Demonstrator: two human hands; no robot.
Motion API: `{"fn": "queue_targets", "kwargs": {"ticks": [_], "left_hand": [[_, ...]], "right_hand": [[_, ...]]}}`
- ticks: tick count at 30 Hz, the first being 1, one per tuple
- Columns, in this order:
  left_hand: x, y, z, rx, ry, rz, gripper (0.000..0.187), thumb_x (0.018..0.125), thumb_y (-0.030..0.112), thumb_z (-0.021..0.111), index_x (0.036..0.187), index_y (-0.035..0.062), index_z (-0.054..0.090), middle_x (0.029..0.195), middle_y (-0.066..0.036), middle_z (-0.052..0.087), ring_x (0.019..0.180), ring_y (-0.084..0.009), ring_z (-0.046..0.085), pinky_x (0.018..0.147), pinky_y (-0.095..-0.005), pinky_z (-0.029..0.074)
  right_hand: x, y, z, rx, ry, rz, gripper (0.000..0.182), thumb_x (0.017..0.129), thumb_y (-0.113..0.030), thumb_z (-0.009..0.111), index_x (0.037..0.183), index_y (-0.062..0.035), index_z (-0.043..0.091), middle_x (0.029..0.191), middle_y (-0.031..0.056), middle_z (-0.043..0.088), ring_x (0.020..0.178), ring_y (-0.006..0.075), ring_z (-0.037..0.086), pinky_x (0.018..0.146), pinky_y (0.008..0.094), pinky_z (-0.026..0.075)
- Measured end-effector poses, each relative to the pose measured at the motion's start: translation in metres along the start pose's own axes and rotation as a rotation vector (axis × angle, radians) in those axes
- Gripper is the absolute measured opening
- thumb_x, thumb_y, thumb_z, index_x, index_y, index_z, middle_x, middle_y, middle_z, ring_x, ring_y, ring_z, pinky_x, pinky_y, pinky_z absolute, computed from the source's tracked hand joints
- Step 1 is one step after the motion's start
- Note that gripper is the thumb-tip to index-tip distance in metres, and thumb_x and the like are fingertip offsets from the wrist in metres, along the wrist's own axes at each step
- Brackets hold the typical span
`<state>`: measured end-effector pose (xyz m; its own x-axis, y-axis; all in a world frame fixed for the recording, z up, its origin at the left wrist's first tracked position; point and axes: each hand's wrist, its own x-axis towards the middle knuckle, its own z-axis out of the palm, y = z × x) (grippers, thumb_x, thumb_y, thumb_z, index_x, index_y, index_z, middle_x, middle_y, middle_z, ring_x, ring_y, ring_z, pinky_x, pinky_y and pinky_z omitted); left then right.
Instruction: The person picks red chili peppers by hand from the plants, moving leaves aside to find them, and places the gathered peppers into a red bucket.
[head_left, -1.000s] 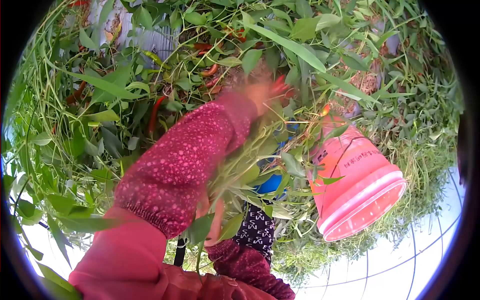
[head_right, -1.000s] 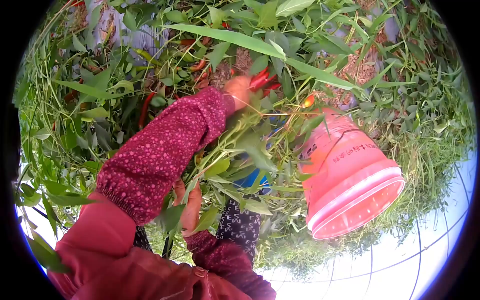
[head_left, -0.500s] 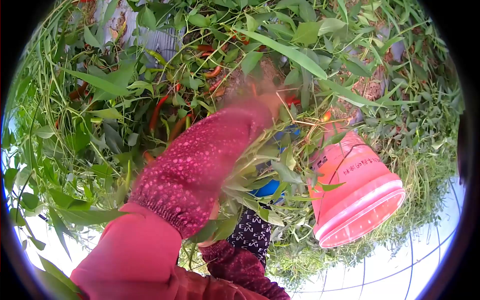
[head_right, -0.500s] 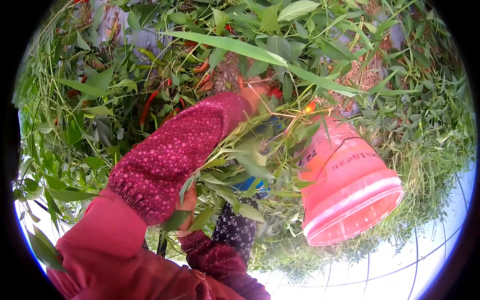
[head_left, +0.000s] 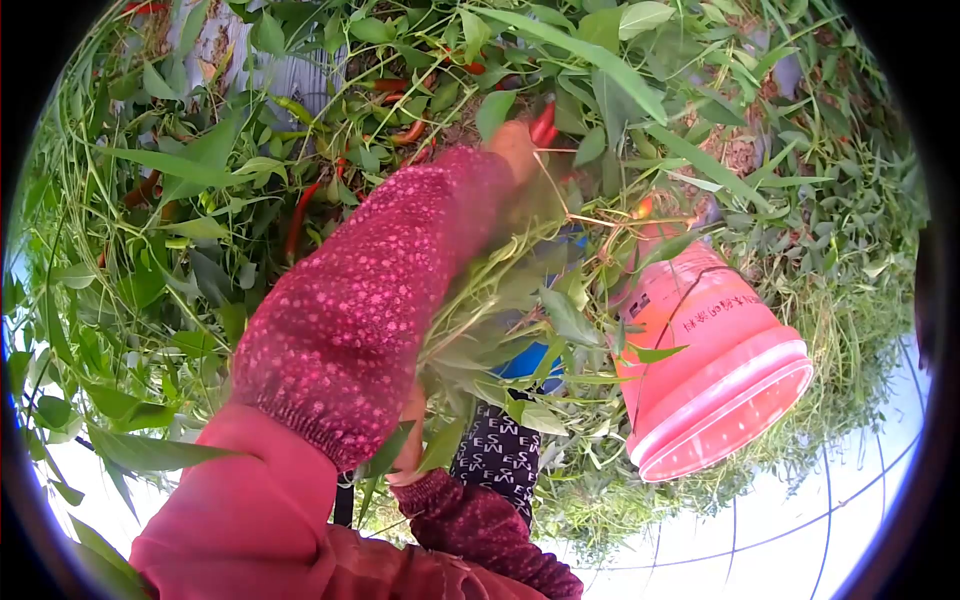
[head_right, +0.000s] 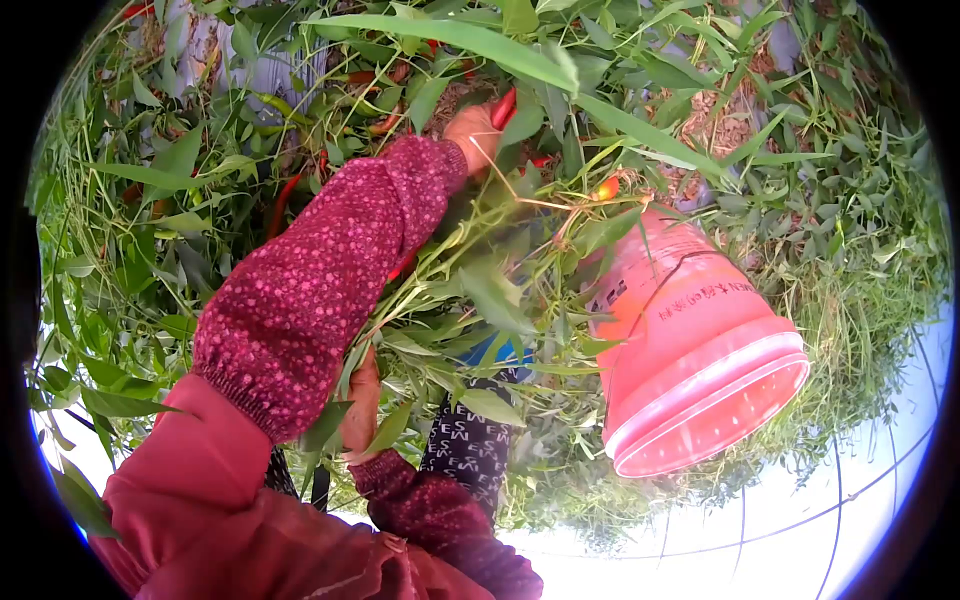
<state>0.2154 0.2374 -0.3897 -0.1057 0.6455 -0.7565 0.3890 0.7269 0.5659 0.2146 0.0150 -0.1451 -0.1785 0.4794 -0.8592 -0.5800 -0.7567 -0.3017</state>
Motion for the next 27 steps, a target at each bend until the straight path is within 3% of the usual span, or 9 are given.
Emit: {"fn": "queue_targets", "kwargs": {"ticks": [5,9,12,16,19,21,23,25,27], "left_hand": [[-0.029,-0.013,0.028,0.138,-0.087,0.036,0.018,0.079,0.015,0.056,0.094,0.0064,0.06,0.088,-0.018,0.062,0.079,-0.0306,0.062,0.071,-0.0376,0.05],[-0.027,-0.007,0.027,0.388,-0.339,0.144,0.028,0.082,0.017,0.054,0.109,0.0083,0.06,0.106,-0.019,0.058,0.096,-0.0321,0.058,0.084,-0.0412,0.046],[-0.014,-0.01,0.034,0.417,-0.421,0.101,0.027,0.083,0.016,0.052,0.108,0.0085,0.06,0.109,-0.02,0.057,0.1,-0.032,0.057,0.085,-0.0409,0.045],[-0.013,-0.022,0.047,0.395,-0.264,0.104,0.025,0.084,0.017,0.05,0.106,0.0103,0.063,0.112,-0.019,0.056,0.102,-0.031,0.056,0.085,-0.0385,0.046],[-0.008,-0.018,0.042,0.398,-0.423,0.097,0.026,0.086,0.019,0.048,0.106,0.011,0.062,0.109,-0.018,0.058,0.098,-0.031,0.058,0.083,-0.0381,0.047],[-0.027,-0.009,0.021,0.216,-0.285,0.129,0.028,0.086,0.026,0.048,0.104,0.0094,0.062,0.104,-0.015,0.061,0.092,-0.0323,0.06,0.079,-0.0389,0.049],[-0.046,0.009,-0.003,0.158,-0.137,0.017,0.021,0.083,0.02,0.053,0.097,0.0083,0.064,0.095,-0.012,0.063,0.081,-0.0286,0.061,0.072,-0.0356,0.049],[-0.048,0.001,-0.012,0.105,0.011,-0.088,0.015,0.079,0.014,0.058,0.09,0.0071,0.065,0.085,-0.01,0.065,0.07,-0.0249,0.061,0.066,-0.0324,0.049],[-0.045,-0.018,-0.026,-0.75,0.032,-0.226,0.021,0.073,0.006,0.064,0.094,0.0046,0.062,0.082,-0.006,0.065,0.066,-0.0191,0.061,0.062,-0.0309,0.049]], "right_hand": [[0.005,-0.011,0.012,0.609,-0.019,0.259,0.035,0.095,-0.021,0.041,0.127,-0.006,0.041,0.114,0.0049,0.054,0.097,0.0144,0.054,0.084,0.0287,0.046],[0.003,-0.011,0.008,0.544,-0.014,0.249,0.035,0.095,-0.021,0.041,0.126,-0.0056,0.042,0.113,0.0049,0.054,0.097,0.0146,0.054,0.085,0.0287,0.046],[0.003,-0.008,0.004,0.505,-0.017,0.228,0.034,0.095,-0.02,0.041,0.126,-0.0053,0.042,0.113,0.0049,0.054,0.098,0.0147,0.054,0.085,0.0288,0.046],[0.001,-0.004,0.001,0.523,-0.025,0.227,0.034,0.095,-0.019,0.042,0.125,-0.0049,0.042,0.113,0.0049,0.054,0.098,0.0149,0.054,0.085,0.0288,0.045],[0.001,-0.003,-0.003,0.6,-0.049,0.233,0.033,0.095,-0.019,0.042,0.125,-0.0045,0.042,0.113,0.0049,0.054,0.098,0.015,0.054,0.086,0.0288,0.045],[-0.001,0.001,-0.004,0.662,-0.081,0.233,0.033,0.095,-0.018,0.043,0.124,-0.0043,0.042,0.112,0.0049,0.054,0.098,0.0151,0.054,0.086,0.0289,0.045],[0.001,0.002,-0.004,0.644,-0.081,0.218,0.033,0.095,-0.018,0.043,0.124,-0.0041,0.042,0.112,0.0049,0.054,0.098,0.0152,0.054,0.086,0.0289,0.045],[0.002,-0.006,0.006,0.394,0.162,0.25,0.032,0.094,-0.015,0.045,0.123,-0.0029,0.042,0.11,0.0049,0.055,0.097,0.0143,0.053,0.086,0.0278,0.043],[0.009,-0.012,0.018,0.044,0.165,0.149,0.033,0.093,-0.011,0.047,0.123,-0.0005,0.041,0.109,0.006,0.055,0.096,0.0129,0.052,0.084,0.0255,0.041]]}}
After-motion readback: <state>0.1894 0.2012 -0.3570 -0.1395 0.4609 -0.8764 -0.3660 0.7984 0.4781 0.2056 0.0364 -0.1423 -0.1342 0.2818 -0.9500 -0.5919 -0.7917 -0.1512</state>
